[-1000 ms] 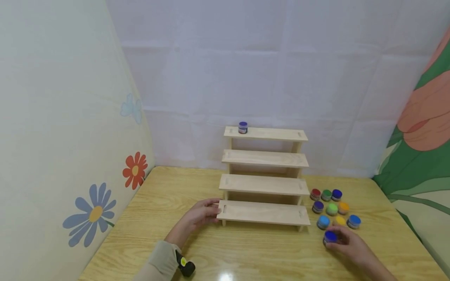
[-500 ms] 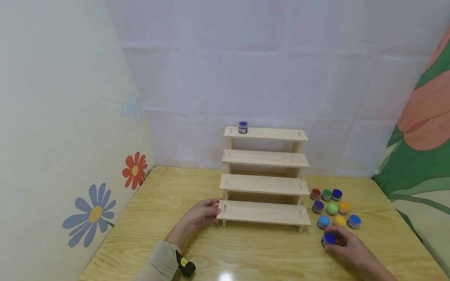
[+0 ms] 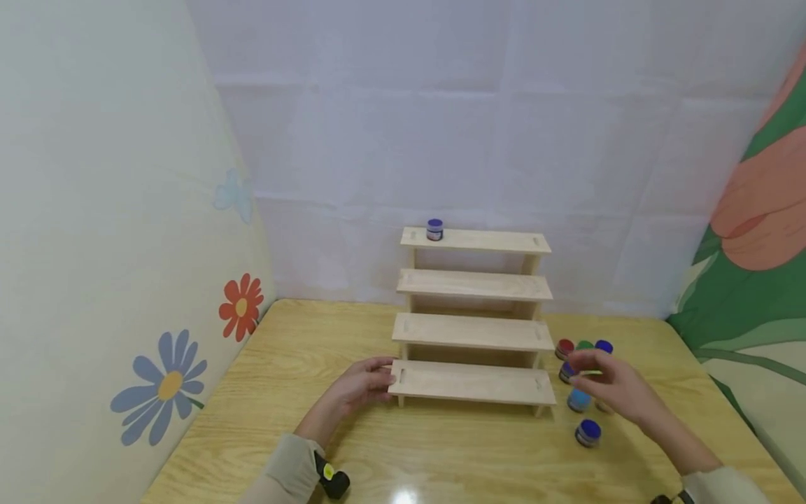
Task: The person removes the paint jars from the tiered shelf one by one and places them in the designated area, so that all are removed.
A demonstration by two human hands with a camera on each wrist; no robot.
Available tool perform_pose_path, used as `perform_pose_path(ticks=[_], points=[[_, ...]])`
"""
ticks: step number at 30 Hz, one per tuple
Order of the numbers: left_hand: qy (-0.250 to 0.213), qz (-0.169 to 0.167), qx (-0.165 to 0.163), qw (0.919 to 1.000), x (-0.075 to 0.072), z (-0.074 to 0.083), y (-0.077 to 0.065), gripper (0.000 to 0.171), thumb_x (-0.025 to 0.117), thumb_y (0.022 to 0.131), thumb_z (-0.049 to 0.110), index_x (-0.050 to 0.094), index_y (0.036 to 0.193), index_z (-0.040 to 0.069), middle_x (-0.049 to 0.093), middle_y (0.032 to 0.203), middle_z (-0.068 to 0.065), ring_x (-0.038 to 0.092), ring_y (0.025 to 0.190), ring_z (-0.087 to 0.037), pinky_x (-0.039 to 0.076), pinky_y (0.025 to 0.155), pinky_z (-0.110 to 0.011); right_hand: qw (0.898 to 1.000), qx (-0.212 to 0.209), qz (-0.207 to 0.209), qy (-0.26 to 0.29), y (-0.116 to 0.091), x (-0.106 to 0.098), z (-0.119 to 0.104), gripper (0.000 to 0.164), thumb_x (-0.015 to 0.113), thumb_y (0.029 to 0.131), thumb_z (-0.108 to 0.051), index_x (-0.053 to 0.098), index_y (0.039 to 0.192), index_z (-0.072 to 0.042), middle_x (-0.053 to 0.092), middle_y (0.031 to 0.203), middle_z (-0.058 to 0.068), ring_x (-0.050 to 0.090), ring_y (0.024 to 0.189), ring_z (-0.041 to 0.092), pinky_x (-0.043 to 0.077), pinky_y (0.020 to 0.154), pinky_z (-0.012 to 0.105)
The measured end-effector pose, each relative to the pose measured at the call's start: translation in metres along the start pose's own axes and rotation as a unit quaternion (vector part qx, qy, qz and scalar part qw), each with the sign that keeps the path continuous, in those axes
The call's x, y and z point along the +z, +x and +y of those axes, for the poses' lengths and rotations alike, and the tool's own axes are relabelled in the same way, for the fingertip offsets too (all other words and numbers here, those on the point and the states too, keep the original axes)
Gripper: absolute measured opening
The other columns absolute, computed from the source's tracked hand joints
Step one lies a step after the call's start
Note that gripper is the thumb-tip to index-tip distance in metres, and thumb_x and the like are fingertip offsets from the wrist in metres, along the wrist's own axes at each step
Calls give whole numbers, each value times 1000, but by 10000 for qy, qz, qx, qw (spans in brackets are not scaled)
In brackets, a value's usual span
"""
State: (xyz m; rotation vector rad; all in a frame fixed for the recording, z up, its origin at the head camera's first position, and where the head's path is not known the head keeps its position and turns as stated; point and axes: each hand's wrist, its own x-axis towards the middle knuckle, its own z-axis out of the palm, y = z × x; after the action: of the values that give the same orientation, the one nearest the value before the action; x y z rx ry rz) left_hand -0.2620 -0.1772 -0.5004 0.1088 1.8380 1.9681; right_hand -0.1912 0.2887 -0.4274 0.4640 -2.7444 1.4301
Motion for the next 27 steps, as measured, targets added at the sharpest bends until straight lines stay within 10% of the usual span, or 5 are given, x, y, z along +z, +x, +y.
perform_pose_path(ticks=[11, 27], points=[[-6, 56, -112, 9999, 2, 2, -2, 62, 63, 95, 3, 37, 149, -9, 63, 117, -11, 67, 91, -15, 58, 72, -26, 9982, -579, 112, 50, 56, -1, -57, 36, 65, 100, -14, 59, 128, 7, 64, 124, 26, 64, 112, 40, 57, 81, 23], [-2, 94, -28, 10000, 2, 0, 0, 61, 63, 94, 1, 38, 148, -10, 62, 116, -10, 66, 89, -15, 57, 71, -26, 9981, -568, -46, 214, 127, 5, -109, 40, 68, 98, -19, 59, 130, 4, 65, 124, 21, 61, 114, 28, 53, 86, 22]])
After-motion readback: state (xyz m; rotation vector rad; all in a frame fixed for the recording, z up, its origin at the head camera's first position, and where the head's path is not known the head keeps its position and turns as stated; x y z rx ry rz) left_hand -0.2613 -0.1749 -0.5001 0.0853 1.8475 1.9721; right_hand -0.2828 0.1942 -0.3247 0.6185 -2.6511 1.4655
